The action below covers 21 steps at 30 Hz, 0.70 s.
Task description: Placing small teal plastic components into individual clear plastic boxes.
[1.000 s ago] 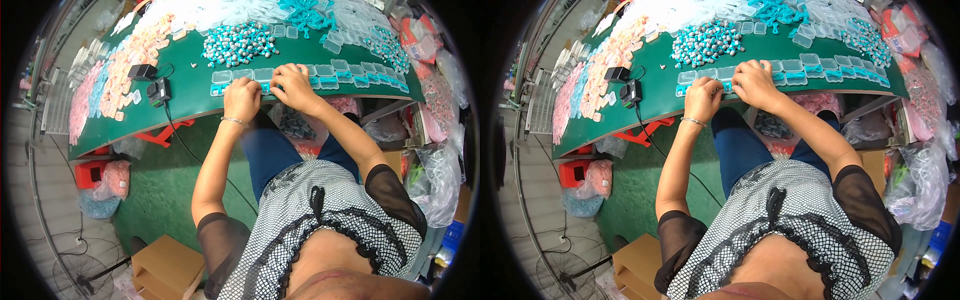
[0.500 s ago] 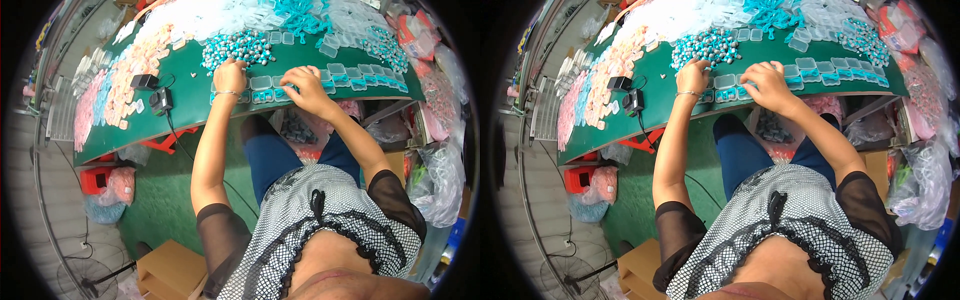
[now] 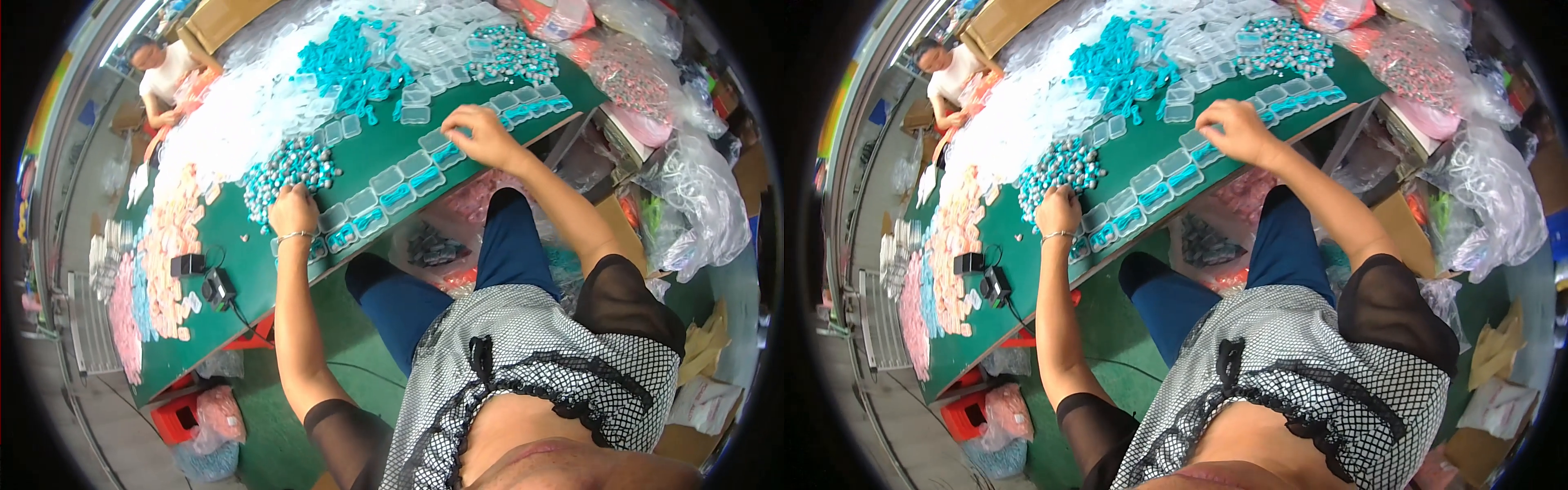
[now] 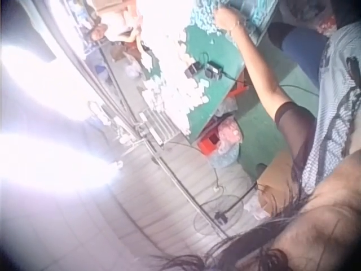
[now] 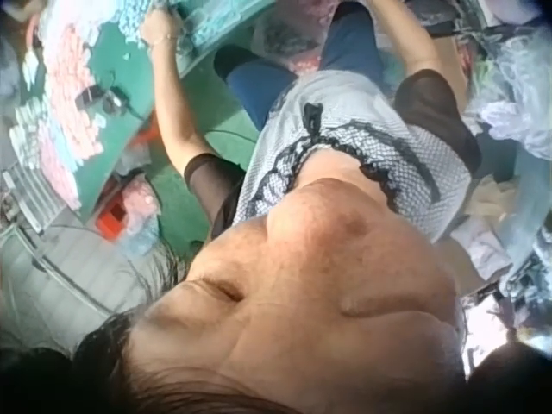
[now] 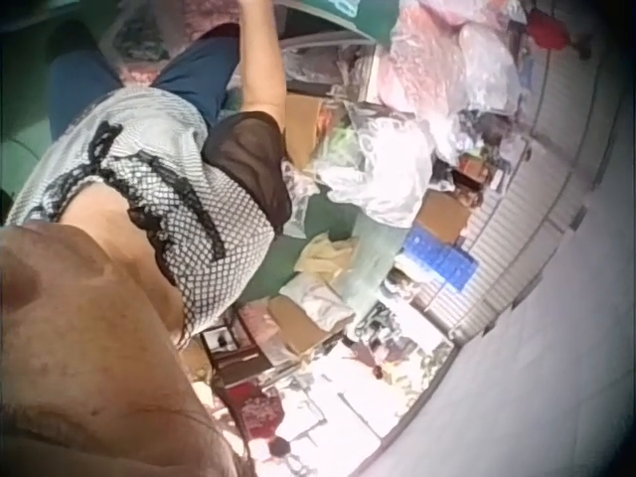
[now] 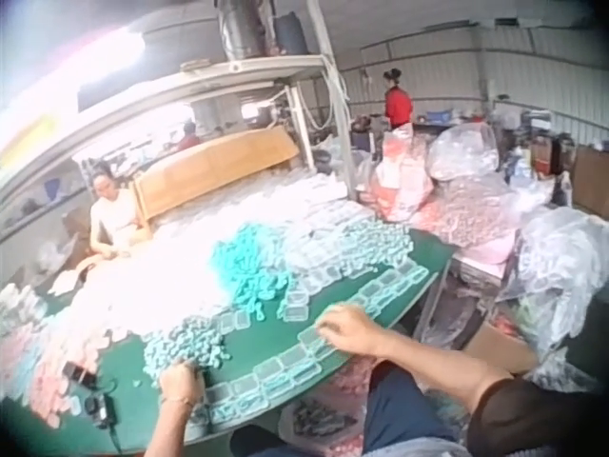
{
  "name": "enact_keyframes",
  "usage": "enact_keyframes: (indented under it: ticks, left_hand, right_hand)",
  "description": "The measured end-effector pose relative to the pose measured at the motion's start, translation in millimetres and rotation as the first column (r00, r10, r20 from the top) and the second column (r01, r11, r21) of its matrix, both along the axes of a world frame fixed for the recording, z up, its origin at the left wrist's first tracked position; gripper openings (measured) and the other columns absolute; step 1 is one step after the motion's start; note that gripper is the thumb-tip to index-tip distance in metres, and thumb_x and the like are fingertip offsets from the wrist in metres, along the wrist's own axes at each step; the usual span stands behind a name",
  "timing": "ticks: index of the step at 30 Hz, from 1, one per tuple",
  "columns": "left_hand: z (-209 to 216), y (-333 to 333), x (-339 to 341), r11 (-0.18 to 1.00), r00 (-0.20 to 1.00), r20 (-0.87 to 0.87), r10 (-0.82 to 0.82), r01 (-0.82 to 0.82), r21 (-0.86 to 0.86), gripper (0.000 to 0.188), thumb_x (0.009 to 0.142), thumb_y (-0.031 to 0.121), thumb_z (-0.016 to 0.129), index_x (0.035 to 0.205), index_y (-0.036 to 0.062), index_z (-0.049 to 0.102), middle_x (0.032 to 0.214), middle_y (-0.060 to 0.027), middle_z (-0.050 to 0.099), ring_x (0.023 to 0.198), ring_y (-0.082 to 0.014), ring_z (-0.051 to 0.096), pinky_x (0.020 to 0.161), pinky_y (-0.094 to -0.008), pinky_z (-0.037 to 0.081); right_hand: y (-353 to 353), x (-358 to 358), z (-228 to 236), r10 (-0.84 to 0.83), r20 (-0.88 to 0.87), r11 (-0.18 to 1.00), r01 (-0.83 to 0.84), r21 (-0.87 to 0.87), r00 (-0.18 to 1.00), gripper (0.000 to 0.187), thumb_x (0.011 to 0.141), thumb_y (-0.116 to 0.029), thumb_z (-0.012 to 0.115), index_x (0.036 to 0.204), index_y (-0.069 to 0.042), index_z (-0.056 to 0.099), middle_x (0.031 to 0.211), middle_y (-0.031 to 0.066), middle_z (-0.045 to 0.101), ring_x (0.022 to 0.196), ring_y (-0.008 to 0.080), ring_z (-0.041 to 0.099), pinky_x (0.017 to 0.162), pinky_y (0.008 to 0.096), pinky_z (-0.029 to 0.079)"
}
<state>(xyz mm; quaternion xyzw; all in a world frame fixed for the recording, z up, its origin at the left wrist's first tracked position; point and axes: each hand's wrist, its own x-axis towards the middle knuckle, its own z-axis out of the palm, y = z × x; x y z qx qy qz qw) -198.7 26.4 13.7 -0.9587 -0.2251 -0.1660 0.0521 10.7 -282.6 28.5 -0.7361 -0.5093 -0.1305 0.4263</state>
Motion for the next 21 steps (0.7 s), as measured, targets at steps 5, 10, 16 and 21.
enact_keyframes:
  ticks: [5, 10, 16, 21]
  left_hand:
    - [-1, -1, 3, 0.997, 0.998, 0.013, 0.069, -0.069, -0.017, 0.01, 0.081, 0.018, 0.058, 0.082, 0.0096, 0.063, 0.087, -0.0105, 0.061, 0.078, -0.0302, 0.063, 0.067, -0.0444, 0.049]
    - [2, -6, 4, 1.0, 0.999, 0.041, 0.013, -0.014, 0.015, 0.007, 0.079, 0.015, 0.06, 0.081, 0.0094, 0.064, 0.089, -0.0094, 0.06, 0.081, -0.0293, 0.062, 0.067, -0.0436, 0.049]
    - [6, 6, -10, 0.982, 0.993, -0.005, -0.12, 0.118, -0.144, 0.011, 0.074, 0.004, 0.061, 0.082, 0.0086, 0.066, 0.091, -0.0092, 0.062, 0.08, -0.0326, 0.062, 0.069, -0.0421, 0.05]
    - [-1, 12, -7, 0.973, 0.976, 0.011, -0.216, 0.216, -0.079, 0.007, 0.074, 0.004, 0.059, 0.078, 0.0088, 0.061, 0.083, -0.0107, 0.06, 0.078, -0.0334, 0.061, 0.067, -0.0436, 0.049]
  right_hand:
    - [-29, 105, -15, -0.402, -0.088, 0.916, 0.401, -0.023, 0.911, 0.012, 0.079, -0.022, 0.062, 0.085, -0.016, 0.07, 0.085, 0.0043, 0.068, 0.076, 0.0236, 0.065, 0.066, 0.0343, 0.051]
    - [-44, 164, -17, -0.63, 0.034, 0.737, 0.611, -0.287, 0.776, 0.016, 0.081, -0.02, 0.058, 0.092, -0.02, 0.07, 0.091, 0.0038, 0.068, 0.087, 0.0245, 0.065, 0.073, 0.0465, 0.046]
    - [-29, 171, -24, -0.622, 0.194, 0.64, 0.636, -0.432, 0.758, 0.016, 0.081, -0.017, 0.057, 0.091, -0.02, 0.069, 0.099, 0.005, 0.067, 0.096, 0.0261, 0.062, 0.079, 0.0541, 0.04]
    - [-31, 185, -31, -0.606, 0.231, 0.638, 0.639, -0.43, 0.761, 0.015, 0.08, -0.016, 0.057, 0.089, -0.019, 0.068, 0.098, 0.0085, 0.067, 0.096, 0.0286, 0.062, 0.08, 0.0557, 0.04]
